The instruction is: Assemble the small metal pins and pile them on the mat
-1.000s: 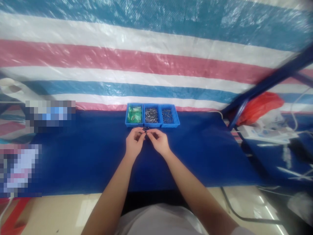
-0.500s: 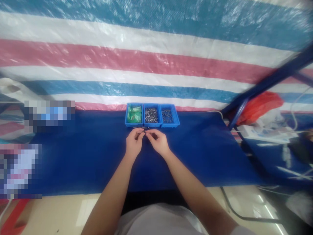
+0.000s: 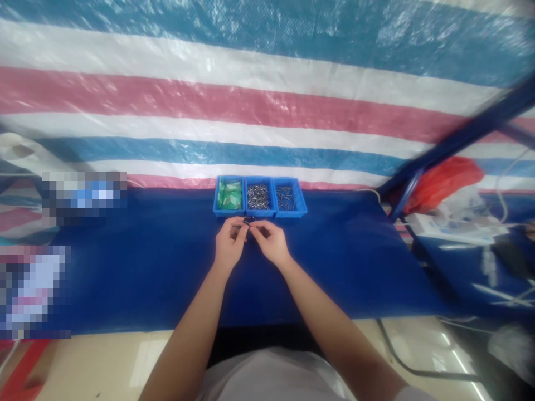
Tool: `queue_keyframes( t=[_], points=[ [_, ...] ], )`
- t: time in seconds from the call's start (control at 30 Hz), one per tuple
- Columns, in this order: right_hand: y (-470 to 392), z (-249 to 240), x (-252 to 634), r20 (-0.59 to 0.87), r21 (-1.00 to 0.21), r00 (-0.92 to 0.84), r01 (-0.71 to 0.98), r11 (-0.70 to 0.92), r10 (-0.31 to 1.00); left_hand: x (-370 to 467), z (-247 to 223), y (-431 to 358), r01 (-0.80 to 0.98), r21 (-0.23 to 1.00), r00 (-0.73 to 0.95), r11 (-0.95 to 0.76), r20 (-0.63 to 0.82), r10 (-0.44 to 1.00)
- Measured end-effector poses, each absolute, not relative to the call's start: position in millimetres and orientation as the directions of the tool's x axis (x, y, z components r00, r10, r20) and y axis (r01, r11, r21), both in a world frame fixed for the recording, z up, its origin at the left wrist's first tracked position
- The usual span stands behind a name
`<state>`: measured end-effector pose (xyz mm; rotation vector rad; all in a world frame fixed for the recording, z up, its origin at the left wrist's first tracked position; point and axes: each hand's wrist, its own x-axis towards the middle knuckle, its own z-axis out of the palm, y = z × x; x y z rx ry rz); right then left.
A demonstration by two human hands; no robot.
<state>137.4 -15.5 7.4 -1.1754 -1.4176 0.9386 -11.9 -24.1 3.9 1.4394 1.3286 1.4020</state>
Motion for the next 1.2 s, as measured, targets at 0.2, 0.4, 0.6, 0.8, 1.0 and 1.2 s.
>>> queue_keyframes(
  t=[0.2, 0.4, 0.6, 0.8, 1.0, 1.2],
  points=[
    [-14.2, 6.6, 138.5, 0.210, -0.966, 0.010, 0.158, 0.206, 0.978, -9.9, 0.3, -22.0, 0.134, 0.962, -0.126, -0.236, 0.253, 0.959],
    [-16.3, 7.9, 137.9, 0.230, -0.956, -0.028, 0.181, 0.231, 0.973, -13.2, -6.1, -20.7, 0.158, 0.957, -0.116, -0.243, 0.263, 0.958],
    [-17.3, 9.3, 137.4, 0.259, -0.942, -0.066, 0.206, 0.267, 0.964, -15.0, -1.8, -21.3, 0.309, 0.916, -0.132, -0.256, 0.308, 0.942],
    [-17.3, 10.0, 137.4, 0.243, -0.951, -0.045, 0.189, 0.247, 0.969, -13.6, 2.0, -23.6, 0.256, 0.943, -0.091, -0.210, 0.240, 0.966],
    [-15.0, 9.0, 137.5, 0.226, -0.963, -0.023, 0.142, 0.227, 0.974, -10.2, 1.7, -23.3, 0.167, 0.953, -0.118, -0.253, 0.274, 0.954],
    [-16.4, 9.9, 137.6, 0.304, -0.924, -0.055, 0.226, 0.308, 0.951, -12.7, -1.2, -22.1, 0.224, 0.938, -0.110, -0.263, 0.293, 0.950]
  ],
)
